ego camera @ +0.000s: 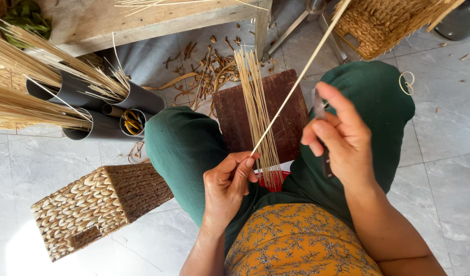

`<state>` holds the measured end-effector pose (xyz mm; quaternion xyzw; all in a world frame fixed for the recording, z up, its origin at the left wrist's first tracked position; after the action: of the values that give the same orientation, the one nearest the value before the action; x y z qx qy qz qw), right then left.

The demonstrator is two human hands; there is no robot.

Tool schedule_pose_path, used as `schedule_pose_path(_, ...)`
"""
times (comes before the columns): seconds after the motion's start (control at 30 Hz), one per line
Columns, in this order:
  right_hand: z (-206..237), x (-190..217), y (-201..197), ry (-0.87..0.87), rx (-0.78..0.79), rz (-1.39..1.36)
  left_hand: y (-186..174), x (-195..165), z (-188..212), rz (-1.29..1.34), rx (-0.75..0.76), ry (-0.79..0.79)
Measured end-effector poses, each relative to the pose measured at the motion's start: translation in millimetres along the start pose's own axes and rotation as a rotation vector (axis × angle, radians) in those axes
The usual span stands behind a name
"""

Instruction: The person sits on the floor and uses a small knife to shave and split bamboo strips into thin skewers, drawing the blade along each strip and adding finished skewers to a bundle on a board in their lap.

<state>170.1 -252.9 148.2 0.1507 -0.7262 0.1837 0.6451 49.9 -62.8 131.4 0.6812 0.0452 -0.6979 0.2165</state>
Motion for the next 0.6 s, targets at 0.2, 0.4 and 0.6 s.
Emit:
schedule_pose_path(0.2, 9, -13, 31, 0.125, 0.337, 0.035, 0, 0, -1, -0.057, 0.003, 0.016)
schedule_pose_path(0.4, 3, -28, 31, 0.128, 0.3, 0.041, -7, -9, 8, -0.148, 0.03, 0.054)
schedule_pose_path(0.6, -15, -22, -7, 0.155, 0.096, 0.031, -32, -20, 14, -0.17, 0.088, 0.033)
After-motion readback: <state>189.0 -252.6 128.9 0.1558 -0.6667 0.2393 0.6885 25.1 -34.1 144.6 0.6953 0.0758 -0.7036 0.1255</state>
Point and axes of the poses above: each hand's wrist, its own z-axis away from the middle knuckle, its own y-axis out of the palm, x = y × z, the point moved 4 cm from there along -z, towards the middle knuckle, and after that the axes turned 15 degrees about z, right-handed, at the moved point
